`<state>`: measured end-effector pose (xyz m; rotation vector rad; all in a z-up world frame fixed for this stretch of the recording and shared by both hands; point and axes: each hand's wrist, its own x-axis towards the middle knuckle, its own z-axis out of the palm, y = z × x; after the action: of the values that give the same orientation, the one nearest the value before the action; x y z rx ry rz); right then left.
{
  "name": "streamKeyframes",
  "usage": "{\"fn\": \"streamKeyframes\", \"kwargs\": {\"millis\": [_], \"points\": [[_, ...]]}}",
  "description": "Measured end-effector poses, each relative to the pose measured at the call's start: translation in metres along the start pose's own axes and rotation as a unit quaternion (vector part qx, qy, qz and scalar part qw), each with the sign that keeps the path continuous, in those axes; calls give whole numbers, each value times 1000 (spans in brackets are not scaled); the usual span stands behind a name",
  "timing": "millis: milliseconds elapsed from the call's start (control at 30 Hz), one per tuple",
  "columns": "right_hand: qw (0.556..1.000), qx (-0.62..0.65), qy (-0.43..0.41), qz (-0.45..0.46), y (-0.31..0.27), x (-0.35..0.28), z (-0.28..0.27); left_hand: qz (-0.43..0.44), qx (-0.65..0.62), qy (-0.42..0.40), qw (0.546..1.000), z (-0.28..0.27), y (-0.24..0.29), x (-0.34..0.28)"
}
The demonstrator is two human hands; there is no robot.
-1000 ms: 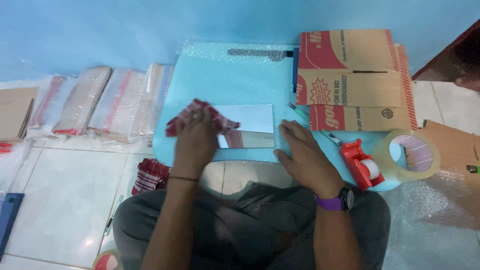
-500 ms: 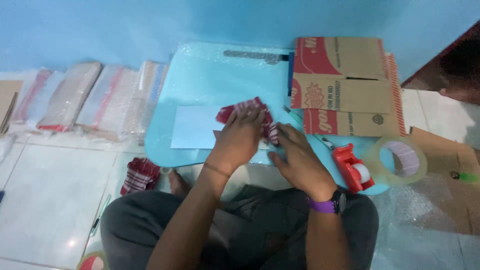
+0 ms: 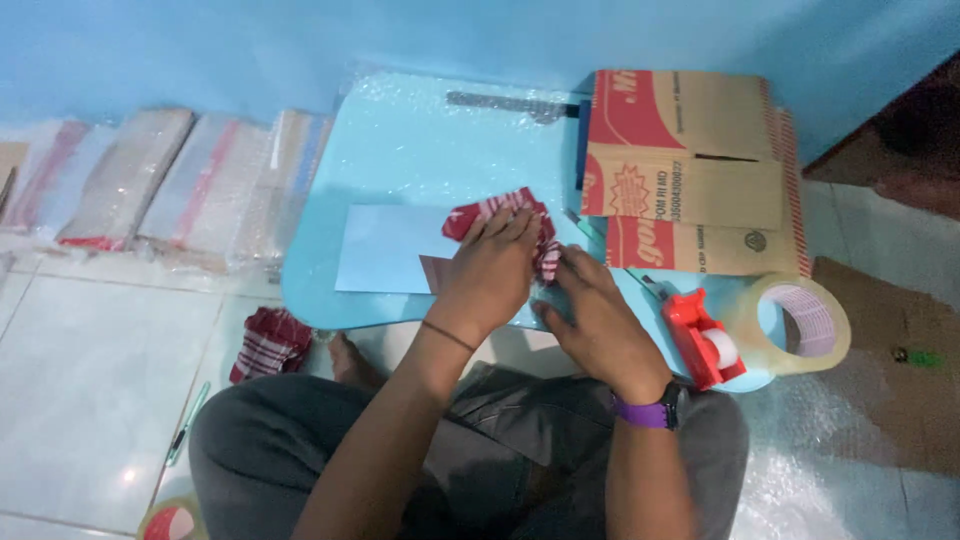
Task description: Cleaning a mirror with a cloth and preparing it for assembly on a board
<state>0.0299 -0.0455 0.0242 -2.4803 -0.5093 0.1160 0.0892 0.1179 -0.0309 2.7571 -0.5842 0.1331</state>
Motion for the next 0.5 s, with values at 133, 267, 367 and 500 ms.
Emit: {"fn": "streamKeyframes", "kwargs": {"millis": [133,267,367,500], "points": [[999,0,-19,33,-3,-1,-2,9,-16,26,999,-7,4,-16],[998,21,-21,50,-10,-5,-8,4,-28,1,1000,-39,7,-53],[999,22,-19,45,-13,-5,-10,-30,-12,-34,999,-55,-6,-81],[998,14,-18,51,-15,-7,-10,-22,27,22,999,-70,-45,-115]]}}
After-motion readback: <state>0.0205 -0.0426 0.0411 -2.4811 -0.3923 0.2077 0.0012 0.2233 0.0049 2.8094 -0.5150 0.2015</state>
